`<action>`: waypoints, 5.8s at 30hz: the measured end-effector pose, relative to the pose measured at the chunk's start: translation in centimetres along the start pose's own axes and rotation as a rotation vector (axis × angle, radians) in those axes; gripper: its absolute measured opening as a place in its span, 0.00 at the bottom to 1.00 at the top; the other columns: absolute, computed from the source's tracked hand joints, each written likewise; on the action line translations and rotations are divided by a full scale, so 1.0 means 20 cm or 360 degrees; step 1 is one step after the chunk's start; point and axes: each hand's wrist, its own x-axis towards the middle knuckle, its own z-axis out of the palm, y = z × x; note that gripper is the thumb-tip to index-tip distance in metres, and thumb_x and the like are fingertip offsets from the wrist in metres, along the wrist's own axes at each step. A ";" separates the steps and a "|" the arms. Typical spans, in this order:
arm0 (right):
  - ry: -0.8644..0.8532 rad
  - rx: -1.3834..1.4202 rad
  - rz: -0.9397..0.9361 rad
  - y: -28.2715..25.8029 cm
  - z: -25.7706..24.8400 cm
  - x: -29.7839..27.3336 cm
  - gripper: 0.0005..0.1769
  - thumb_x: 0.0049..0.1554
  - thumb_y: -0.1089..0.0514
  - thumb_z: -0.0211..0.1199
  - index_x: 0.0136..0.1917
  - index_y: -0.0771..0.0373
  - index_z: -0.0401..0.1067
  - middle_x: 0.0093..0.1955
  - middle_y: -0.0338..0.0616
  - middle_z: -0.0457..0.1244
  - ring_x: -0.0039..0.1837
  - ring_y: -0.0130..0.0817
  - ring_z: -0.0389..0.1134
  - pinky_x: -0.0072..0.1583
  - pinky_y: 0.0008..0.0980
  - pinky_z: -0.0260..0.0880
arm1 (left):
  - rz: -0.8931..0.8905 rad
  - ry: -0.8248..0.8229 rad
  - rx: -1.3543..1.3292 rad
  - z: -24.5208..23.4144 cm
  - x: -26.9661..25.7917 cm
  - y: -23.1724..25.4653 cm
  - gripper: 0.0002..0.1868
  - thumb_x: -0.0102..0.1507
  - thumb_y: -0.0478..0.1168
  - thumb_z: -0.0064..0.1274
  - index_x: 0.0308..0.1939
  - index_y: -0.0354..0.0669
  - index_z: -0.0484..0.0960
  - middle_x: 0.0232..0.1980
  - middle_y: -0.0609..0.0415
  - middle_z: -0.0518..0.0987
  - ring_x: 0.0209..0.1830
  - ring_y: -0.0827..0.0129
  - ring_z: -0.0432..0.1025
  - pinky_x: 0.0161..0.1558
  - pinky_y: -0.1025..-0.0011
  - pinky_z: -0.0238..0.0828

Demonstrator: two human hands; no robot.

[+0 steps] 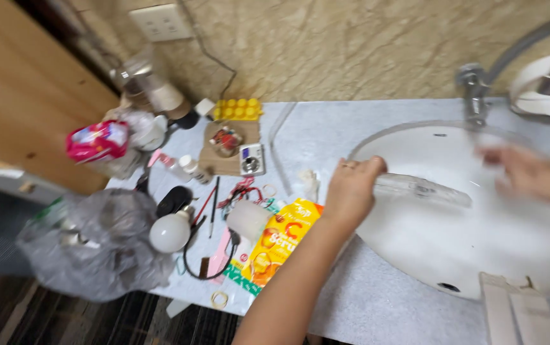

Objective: The person organizes items on a bathroom counter, then washes a clear plastic organizer and a small white cloth under running water. They scrub the organizer with a sponge, rinse both items, and place the organizer into a cabinet under the sink.

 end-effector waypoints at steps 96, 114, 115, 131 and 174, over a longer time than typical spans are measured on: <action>-0.0457 -0.0061 0.0684 -1.24 0.18 -0.56 0.71 0.45 0.42 0.77 0.84 0.41 0.28 0.85 0.61 0.28 0.84 0.65 0.31 0.77 0.67 0.41 | 0.0330 0.0403 0.0583 -1.08 -0.11 -0.24 0.04 0.61 0.38 0.60 0.35 0.54 0.82 0.31 0.59 0.78 0.32 0.63 0.72 0.75 0.40 0.54; -0.1152 0.0245 0.0982 -1.06 0.19 -1.73 0.19 0.61 0.47 0.57 0.62 0.54 0.74 0.51 0.54 0.74 0.52 0.43 0.79 0.56 0.39 0.78 | -0.0251 0.0594 -0.0083 -1.20 -0.80 0.06 0.04 0.67 0.37 0.60 0.42 0.45 0.80 0.40 0.56 0.82 0.35 0.64 0.76 0.37 0.66 0.73; -0.1289 0.0271 0.0974 -1.01 0.25 -1.81 0.21 0.57 0.49 0.61 0.63 0.53 0.73 0.56 0.50 0.73 0.55 0.43 0.79 0.57 0.39 0.78 | -0.0381 0.0690 -0.0451 -1.23 -0.83 0.07 0.05 0.69 0.38 0.60 0.46 0.43 0.80 0.42 0.58 0.83 0.35 0.68 0.77 0.37 0.71 0.74; -0.0770 -0.0214 0.1204 -1.01 0.96 -2.30 0.27 0.49 0.46 0.72 0.61 0.50 0.73 0.63 0.47 0.61 0.66 0.48 0.65 0.66 0.44 0.69 | -0.1991 -0.0347 -0.0738 -1.33 -2.61 -0.57 0.11 0.58 0.38 0.64 0.42 0.41 0.82 0.32 0.47 0.84 0.25 0.61 0.81 0.19 0.67 0.72; 0.0341 0.1209 0.1077 0.38 0.62 -2.24 0.24 0.64 0.52 0.59 0.67 0.71 0.66 0.63 0.61 0.63 0.64 0.49 0.65 0.64 0.49 0.65 | -0.2471 0.0029 -0.1666 0.34 -2.09 0.29 0.35 0.64 0.58 0.44 0.73 0.61 0.55 0.67 0.49 0.74 0.57 0.57 0.77 0.46 0.64 0.73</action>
